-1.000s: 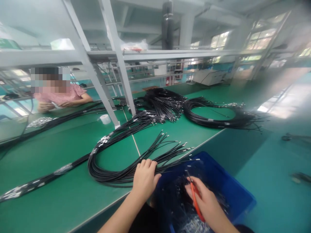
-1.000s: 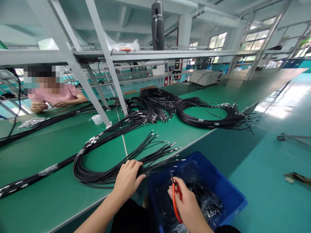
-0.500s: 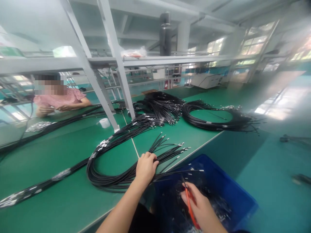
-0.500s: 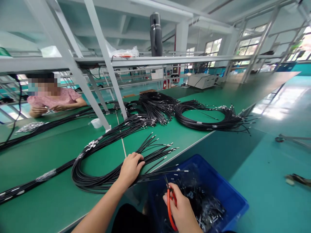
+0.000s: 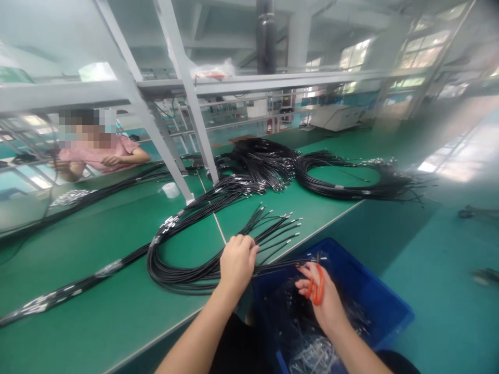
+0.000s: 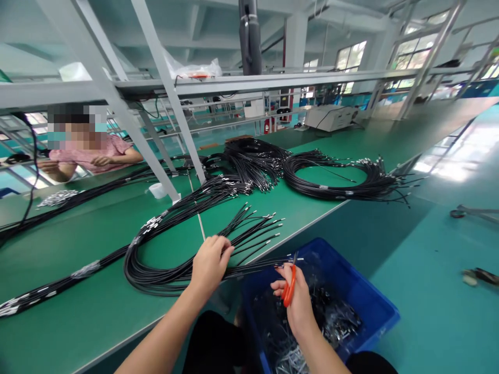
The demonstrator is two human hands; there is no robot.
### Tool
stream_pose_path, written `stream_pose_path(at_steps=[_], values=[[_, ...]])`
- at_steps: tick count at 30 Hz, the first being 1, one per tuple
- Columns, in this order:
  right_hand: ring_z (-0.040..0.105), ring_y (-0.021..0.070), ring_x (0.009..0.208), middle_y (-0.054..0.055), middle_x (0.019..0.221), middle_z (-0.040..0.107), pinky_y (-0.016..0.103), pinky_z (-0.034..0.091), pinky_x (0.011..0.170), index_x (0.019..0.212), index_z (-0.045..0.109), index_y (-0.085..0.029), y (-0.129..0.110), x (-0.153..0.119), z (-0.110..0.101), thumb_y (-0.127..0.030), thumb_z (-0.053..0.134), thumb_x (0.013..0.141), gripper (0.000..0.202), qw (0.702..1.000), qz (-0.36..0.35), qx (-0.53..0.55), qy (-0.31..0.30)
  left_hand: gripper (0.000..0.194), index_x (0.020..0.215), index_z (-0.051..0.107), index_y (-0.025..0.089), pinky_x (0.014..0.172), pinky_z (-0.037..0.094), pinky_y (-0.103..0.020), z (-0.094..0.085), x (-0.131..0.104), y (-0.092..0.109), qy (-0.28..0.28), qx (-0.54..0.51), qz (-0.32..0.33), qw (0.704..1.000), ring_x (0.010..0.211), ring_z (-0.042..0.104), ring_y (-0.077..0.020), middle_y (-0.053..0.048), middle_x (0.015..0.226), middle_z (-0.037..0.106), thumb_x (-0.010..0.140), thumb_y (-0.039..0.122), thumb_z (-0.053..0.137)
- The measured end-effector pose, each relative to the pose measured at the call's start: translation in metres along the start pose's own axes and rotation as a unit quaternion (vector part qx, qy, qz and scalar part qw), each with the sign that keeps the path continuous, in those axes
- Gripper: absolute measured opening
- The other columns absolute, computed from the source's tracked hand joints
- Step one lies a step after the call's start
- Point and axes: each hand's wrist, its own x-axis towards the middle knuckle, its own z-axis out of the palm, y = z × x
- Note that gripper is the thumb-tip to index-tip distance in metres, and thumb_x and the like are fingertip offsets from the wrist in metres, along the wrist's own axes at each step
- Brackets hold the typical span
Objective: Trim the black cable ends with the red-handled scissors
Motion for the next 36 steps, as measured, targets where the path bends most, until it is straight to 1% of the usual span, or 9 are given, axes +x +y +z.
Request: stream_pose_path(at_steps=[4,6,12,16,20,23,27,30,36], values=[[0.062,0.0117,0.057,0.005,0.094,0.065,0.022,0.048,0.05,0.102,0.049,-0.02,-0.016,0.001,-0.005,-0.049,0.059,0.078,0.039,0.999,0.001,0.036,-0.005,0.001,0.08,0.058,0.023,0.07,0.039,-0.035,-0.006,-0.05,-0.004,-0.01,0.036,0.01,0.999,0.081,0.052,-0.0251,-0.005,0.079,0.058,0.08,0.023,0.057],[0.062,0.0119,0.056,0.005,0.092,0.066,0.023,0.047,0.049,0.101,0.05,-0.02,-0.022,0.001,-0.003,-0.049,0.059,0.077,0.038,0.999,-0.003,0.044,-0.009,0.012,0.079,0.059,0.022,0.071,0.04,-0.036,-0.004,-0.064,-0.009,-0.003,0.039,0.017,0.999,0.081,0.052,-0.0252,-0.007,0.08,0.059,0.084,0.016,0.049],[0.061,0.0116,0.056,0.004,0.093,0.067,0.023,0.047,0.051,0.099,0.051,-0.021,-0.045,0.001,0.01,-0.047,0.061,0.077,0.035,0.998,-0.047,0.04,-0.021,0.014,0.087,0.058,0.021,0.073,0.047,-0.028,-0.004,-0.058,-0.041,0.043,-0.085,0.078,0.992,0.081,0.059,-0.0186,-0.005,0.085,0.063,0.088,0.022,0.044],[0.061,0.0107,0.054,0.004,0.092,0.066,0.022,0.047,0.048,0.099,0.051,-0.021,-0.052,0.009,0.011,-0.046,0.061,0.078,0.035,0.998,-0.062,0.006,-0.008,0.022,0.104,0.059,0.022,0.074,0.05,-0.028,-0.023,-0.048,-0.05,0.07,-0.217,0.044,0.973,0.086,0.064,-0.0194,-0.004,0.093,0.068,0.089,0.028,0.044],[0.061,0.0096,0.056,0.003,0.095,0.064,0.022,0.049,0.051,0.103,0.049,-0.021,-0.051,0.028,0.009,-0.047,0.054,0.083,0.033,0.997,-0.06,-0.037,-0.004,0.029,0.114,0.055,0.024,0.073,0.05,-0.029,-0.05,-0.038,-0.024,0.011,-0.246,-0.01,0.969,0.084,0.065,-0.0194,-0.002,0.091,0.069,0.087,0.025,0.046],[0.06,0.0113,0.058,0.003,0.088,0.063,0.026,0.05,0.053,0.103,0.053,-0.017,-0.049,0.047,0.008,-0.04,0.053,0.087,0.028,0.995,-0.029,-0.097,-0.026,0.03,0.111,0.058,0.027,0.076,0.048,-0.029,-0.058,-0.032,0.01,-0.03,-0.258,0.021,0.966,0.086,0.064,-0.0199,-0.001,0.094,0.069,0.084,0.02,0.049],[0.059,0.0119,0.064,0.003,0.089,0.061,0.027,0.051,0.054,0.104,0.056,-0.015,-0.049,0.061,-0.006,-0.032,0.053,0.089,0.023,0.986,-0.012,-0.163,-0.011,0.023,0.096,0.067,0.027,0.077,0.046,-0.029,-0.036,-0.031,0.042,-0.064,-0.296,0.092,0.949,0.085,0.063,-0.0198,-0.001,0.092,0.07,0.083,0.017,0.051],[0.054,0.0084,0.048,0.003,0.085,0.063,0.022,0.043,0.042,0.103,0.053,-0.016,-0.048,0.058,-0.022,-0.043,0.053,0.086,0.032,0.986,-0.024,-0.166,-0.008,0.022,0.093,0.069,0.024,0.077,0.046,-0.026,-0.011,-0.031,0.052,-0.052,-0.326,0.086,0.94,0.084,0.063,-0.0185,-0.002,0.09,0.07,0.083,0.016,0.052],[0.061,0.0122,0.055,0.009,0.101,0.064,0.026,0.049,0.05,0.104,0.051,-0.021,-0.042,0.049,-0.031,-0.051,0.057,0.079,0.039,0.989,-0.039,-0.139,-0.039,0.02,0.092,0.068,0.024,0.076,0.046,-0.025,0.009,-0.019,0.073,-0.036,-0.334,0.087,0.938,0.083,0.063,-0.0175,-0.001,0.088,0.07,0.082,0.015,0.053]])
